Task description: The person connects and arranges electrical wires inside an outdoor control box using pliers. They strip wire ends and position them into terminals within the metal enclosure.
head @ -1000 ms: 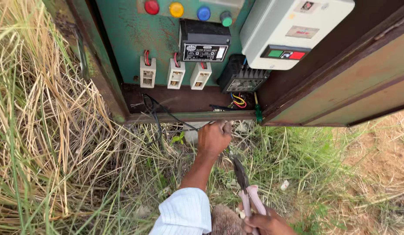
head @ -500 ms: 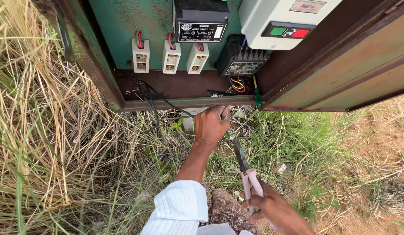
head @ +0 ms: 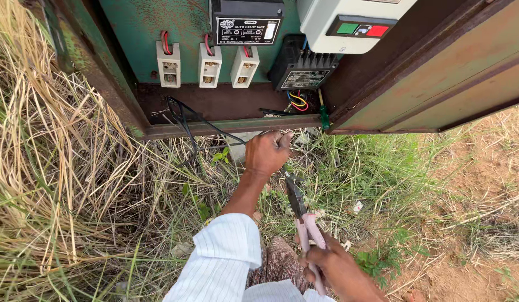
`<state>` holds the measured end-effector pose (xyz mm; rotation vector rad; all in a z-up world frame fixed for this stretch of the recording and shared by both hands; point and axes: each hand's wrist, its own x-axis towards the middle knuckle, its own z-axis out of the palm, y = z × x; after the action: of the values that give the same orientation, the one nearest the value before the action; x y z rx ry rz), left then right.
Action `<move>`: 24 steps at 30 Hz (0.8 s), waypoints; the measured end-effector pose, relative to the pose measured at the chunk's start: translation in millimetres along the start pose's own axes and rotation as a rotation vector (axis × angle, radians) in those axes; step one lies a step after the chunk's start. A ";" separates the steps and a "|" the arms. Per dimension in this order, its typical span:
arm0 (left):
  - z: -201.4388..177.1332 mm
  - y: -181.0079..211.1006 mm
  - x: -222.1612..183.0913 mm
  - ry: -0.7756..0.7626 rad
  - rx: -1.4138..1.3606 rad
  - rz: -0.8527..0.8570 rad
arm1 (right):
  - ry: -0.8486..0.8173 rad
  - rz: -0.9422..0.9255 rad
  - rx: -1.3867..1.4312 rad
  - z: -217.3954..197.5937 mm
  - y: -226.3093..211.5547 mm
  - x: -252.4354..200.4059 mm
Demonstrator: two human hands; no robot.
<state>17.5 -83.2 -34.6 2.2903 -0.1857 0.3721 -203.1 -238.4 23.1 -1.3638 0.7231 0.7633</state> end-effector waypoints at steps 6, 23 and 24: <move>7.1 -9.7 2.9 -0.142 -0.018 -0.125 | -0.052 0.097 0.221 15.9 -12.3 -9.2; -13.6 -28.5 34.6 -0.089 -0.052 -0.327 | -0.142 -0.146 0.271 -80.8 74.0 69.8; -2.2 -12.7 53.5 -0.081 -0.080 -0.290 | -0.031 -0.242 0.229 -95.3 47.4 68.1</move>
<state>70.8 -73.9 -24.7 2.2137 0.0895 0.1201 -204.2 -327.1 -66.8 -1.2018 0.5882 0.4933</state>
